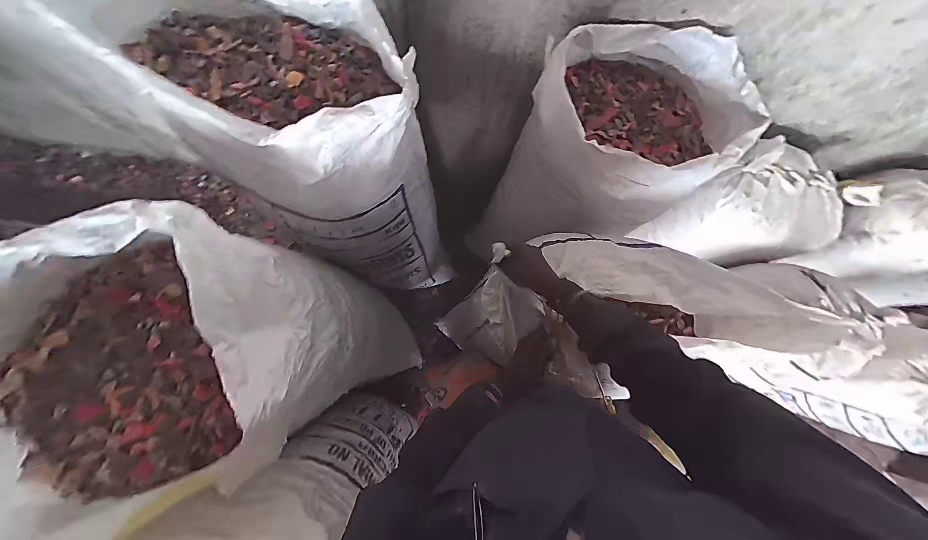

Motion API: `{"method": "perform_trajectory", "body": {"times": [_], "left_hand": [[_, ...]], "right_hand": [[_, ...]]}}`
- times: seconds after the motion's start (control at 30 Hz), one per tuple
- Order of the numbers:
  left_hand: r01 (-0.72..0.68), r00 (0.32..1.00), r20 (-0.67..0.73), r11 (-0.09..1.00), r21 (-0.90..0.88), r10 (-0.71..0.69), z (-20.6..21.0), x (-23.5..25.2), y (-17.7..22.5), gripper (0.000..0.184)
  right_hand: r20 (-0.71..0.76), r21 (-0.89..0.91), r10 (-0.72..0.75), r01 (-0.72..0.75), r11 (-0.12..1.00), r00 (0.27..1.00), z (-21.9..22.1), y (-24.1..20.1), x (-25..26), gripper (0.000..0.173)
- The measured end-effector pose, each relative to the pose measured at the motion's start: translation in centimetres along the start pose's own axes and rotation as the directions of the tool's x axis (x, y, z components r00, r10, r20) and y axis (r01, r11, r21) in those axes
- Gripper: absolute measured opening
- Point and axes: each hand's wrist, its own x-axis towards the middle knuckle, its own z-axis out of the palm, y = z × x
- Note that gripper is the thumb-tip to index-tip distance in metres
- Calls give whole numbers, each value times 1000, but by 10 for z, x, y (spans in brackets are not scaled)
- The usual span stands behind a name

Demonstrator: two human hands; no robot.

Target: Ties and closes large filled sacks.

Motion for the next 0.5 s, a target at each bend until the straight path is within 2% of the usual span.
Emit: {"method": "perform_trajectory", "body": {"times": [0.07, 0.13, 0.17, 0.2, 0.23, 0.27, 0.3, 0.33, 0.37, 0.4, 0.5], "left_hand": [[-111, 988, -90, 986, 125, 123, 2, 8, -18, 38], [-58, 983, -158, 971, 232, 96, 12, -2, -5, 39], [-89, 980, -145, 958, 274, 133, 14, -4, -7, 40], [-224, 953, -127, 923, 312, 274, 12, 2, -20, 40], [-381, 894, -124, 875, 299, 432, 9, 11, -39, 39], [-267, 931, -195, 941, 206, 307, 17, 2, -28, 35], [-147, 944, -283, 984, 102, 170, 26, -6, -17, 28], [-93, 929, -360, 996, -2, 86, 33, -10, -11, 23], [-103, 911, -409, 989, -108, 50, 37, -12, -10, 19], [-140, 903, -428, 969, -202, 41, 38, -13, -12, 19], [-198, 891, -454, 906, -373, 8, 41, -17, -9, 22]], "right_hand": [[-18, 6, -21, 21, 1000, 1000, 10, 14, 21, 36], [31, 35, -88, 87, 996, 996, 8, 16, 15, 39], [61, 78, -138, 133, 988, 989, 3, 20, 8, 45], [78, 135, -212, 200, 970, 974, -4, 26, 1, 56], [74, 189, -287, 269, 944, 955, -11, 36, -9, 68], [24, 245, -358, 341, 908, 934, -18, 48, -25, 71], [-100, 278, -427, 438, 855, 898, -22, 63, -46, 64], [-258, 283, -490, 550, 786, 832, -22, 81, -64, 49], [-354, 283, -516, 615, 736, 780, -22, 96, -82, 32], [-355, 300, -515, 617, 728, 780, -24, 109, -99, 21], [-131, 304, -575, 585, 752, 808, -1, 141, -118, 24]]}}
